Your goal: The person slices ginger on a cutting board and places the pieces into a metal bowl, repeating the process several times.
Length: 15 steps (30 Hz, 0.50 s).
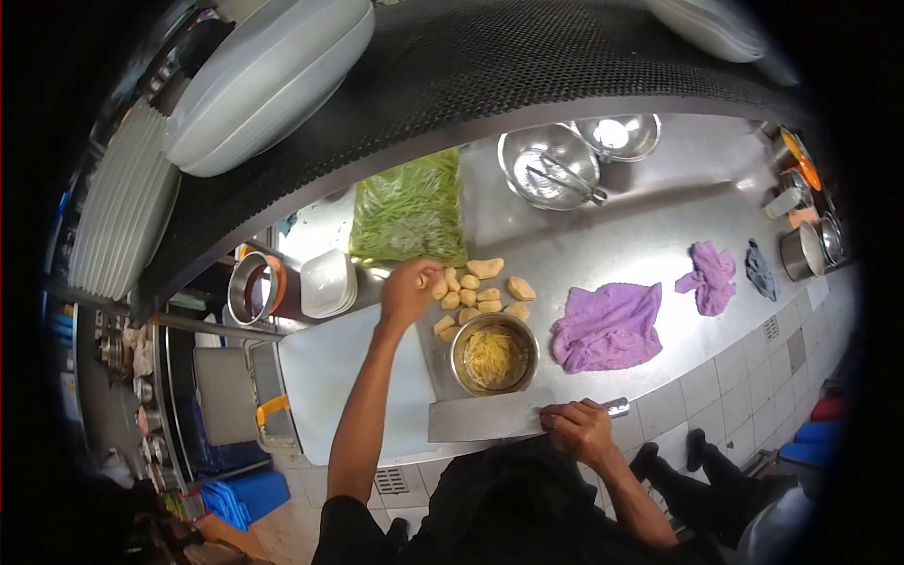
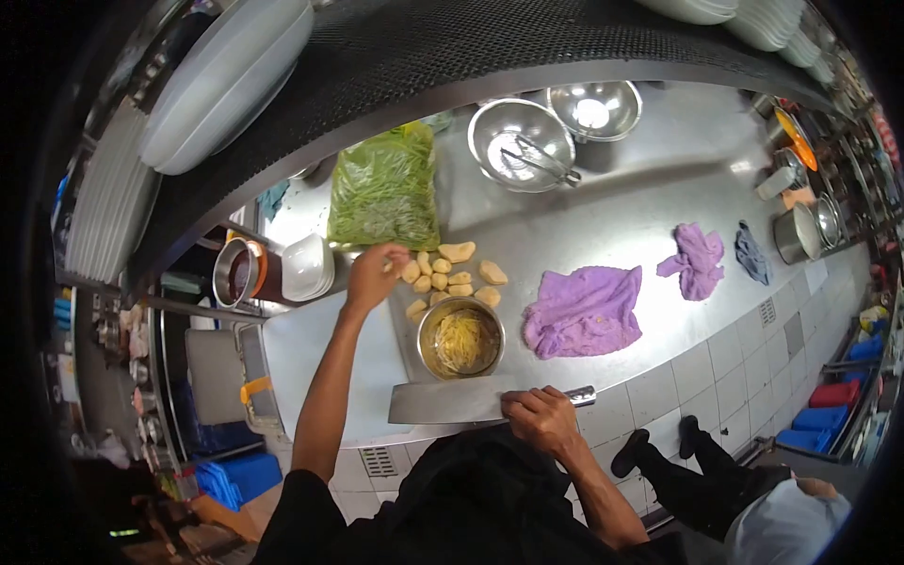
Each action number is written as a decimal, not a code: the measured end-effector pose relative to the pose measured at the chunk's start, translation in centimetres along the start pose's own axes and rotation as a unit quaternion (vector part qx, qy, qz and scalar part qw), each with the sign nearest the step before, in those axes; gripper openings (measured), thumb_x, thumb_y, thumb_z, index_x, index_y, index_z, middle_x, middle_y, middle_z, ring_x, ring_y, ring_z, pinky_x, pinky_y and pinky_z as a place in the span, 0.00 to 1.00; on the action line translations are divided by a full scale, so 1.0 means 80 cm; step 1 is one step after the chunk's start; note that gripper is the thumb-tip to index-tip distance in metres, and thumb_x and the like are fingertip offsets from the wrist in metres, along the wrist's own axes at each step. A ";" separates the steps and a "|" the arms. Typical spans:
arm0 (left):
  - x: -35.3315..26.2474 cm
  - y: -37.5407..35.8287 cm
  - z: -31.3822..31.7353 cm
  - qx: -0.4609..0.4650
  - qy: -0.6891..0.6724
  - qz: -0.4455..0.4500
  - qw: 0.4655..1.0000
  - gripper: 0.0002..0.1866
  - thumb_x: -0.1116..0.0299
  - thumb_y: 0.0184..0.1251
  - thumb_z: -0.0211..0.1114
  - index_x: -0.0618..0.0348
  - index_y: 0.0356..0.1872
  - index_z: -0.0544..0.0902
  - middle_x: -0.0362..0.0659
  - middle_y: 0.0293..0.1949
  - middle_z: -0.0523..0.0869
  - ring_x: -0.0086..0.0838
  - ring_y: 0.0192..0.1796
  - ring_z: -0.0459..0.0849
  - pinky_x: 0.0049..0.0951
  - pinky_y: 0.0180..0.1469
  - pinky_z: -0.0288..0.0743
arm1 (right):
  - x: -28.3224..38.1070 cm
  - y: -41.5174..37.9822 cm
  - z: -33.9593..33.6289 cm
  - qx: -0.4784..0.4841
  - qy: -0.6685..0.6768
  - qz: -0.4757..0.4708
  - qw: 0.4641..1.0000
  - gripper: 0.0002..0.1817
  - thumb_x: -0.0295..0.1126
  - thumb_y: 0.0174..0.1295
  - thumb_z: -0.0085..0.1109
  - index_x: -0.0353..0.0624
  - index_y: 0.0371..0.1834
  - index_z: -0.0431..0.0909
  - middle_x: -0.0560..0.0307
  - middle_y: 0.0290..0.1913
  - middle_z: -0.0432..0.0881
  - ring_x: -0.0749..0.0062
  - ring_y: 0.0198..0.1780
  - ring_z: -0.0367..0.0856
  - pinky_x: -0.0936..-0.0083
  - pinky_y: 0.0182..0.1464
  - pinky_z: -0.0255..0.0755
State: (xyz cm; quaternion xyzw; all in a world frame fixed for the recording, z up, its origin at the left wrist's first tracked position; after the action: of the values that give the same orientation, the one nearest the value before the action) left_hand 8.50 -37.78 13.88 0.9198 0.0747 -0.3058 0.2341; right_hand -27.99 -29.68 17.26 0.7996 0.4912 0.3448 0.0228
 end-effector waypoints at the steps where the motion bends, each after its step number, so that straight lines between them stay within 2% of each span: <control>1: 0.059 -0.018 -0.005 0.043 0.076 -0.101 0.991 0.12 0.56 0.68 0.71 0.54 0.38 0.88 0.46 0.37 0.90 0.38 0.39 0.89 0.40 0.41 0.80 | -0.003 -0.005 -0.002 -0.005 -0.004 0.003 1.000 0.13 0.25 0.43 0.70 0.51 0.34 0.82 0.69 0.43 0.89 0.72 0.34 0.87 0.72 0.36 0.78; 2: 0.104 -0.041 -0.016 0.086 0.149 -0.198 0.965 0.12 0.57 0.65 0.73 0.54 0.38 0.87 0.49 0.41 0.91 0.43 0.44 0.90 0.44 0.46 0.81 | -0.008 -0.006 -0.006 -0.013 -0.010 0.007 1.000 0.14 0.25 0.42 0.70 0.51 0.34 0.82 0.69 0.43 0.89 0.72 0.34 0.87 0.72 0.35 0.78; 4: 0.135 -0.089 -0.024 0.192 0.244 -0.331 0.891 0.13 0.56 0.63 0.74 0.54 0.37 0.88 0.49 0.41 0.91 0.46 0.43 0.89 0.46 0.46 0.81 | -0.013 -0.006 -0.015 -0.014 -0.004 0.011 1.000 0.15 0.24 0.41 0.70 0.52 0.34 0.81 0.69 0.42 0.89 0.73 0.34 0.87 0.72 0.34 0.78; 6: 0.126 -0.131 -0.014 0.128 0.222 -0.315 0.914 0.14 0.56 0.63 0.74 0.56 0.36 0.88 0.50 0.39 0.90 0.48 0.42 0.89 0.47 0.47 0.81 | -0.022 -0.003 -0.020 -0.019 -0.002 0.012 1.000 0.15 0.24 0.41 0.71 0.52 0.33 0.81 0.69 0.42 0.89 0.73 0.34 0.87 0.72 0.33 0.78; 13: 0.113 -0.155 0.019 0.097 0.255 -0.344 0.899 0.15 0.55 0.63 0.74 0.58 0.37 0.89 0.49 0.38 0.91 0.47 0.42 0.90 0.47 0.48 0.82 | -0.027 0.028 -0.017 0.002 -0.001 -0.038 0.999 0.13 0.25 0.43 0.70 0.52 0.33 0.81 0.70 0.41 0.88 0.74 0.34 0.86 0.73 0.34 0.78; 15: 0.113 -0.155 0.032 0.202 0.100 -0.358 0.906 0.16 0.56 0.64 0.74 0.60 0.38 0.90 0.50 0.37 0.92 0.44 0.41 0.92 0.43 0.46 0.84 | -0.026 0.028 -0.013 0.005 -0.002 -0.045 0.999 0.13 0.25 0.43 0.70 0.52 0.33 0.81 0.70 0.41 0.88 0.74 0.34 0.86 0.72 0.35 0.77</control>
State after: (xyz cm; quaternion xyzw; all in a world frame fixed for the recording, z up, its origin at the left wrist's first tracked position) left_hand 10.91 -28.19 1.93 0.8846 0.3583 -0.2843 -0.0909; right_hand -27.47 -32.80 17.81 0.7773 0.5284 0.3397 0.0355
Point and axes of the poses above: each hand's wrist, its own y-axis towards the middle knuckle, its own z-axis out of the palm, x = y × z, the point moved 7 cm from there along y, towards the middle knuckle
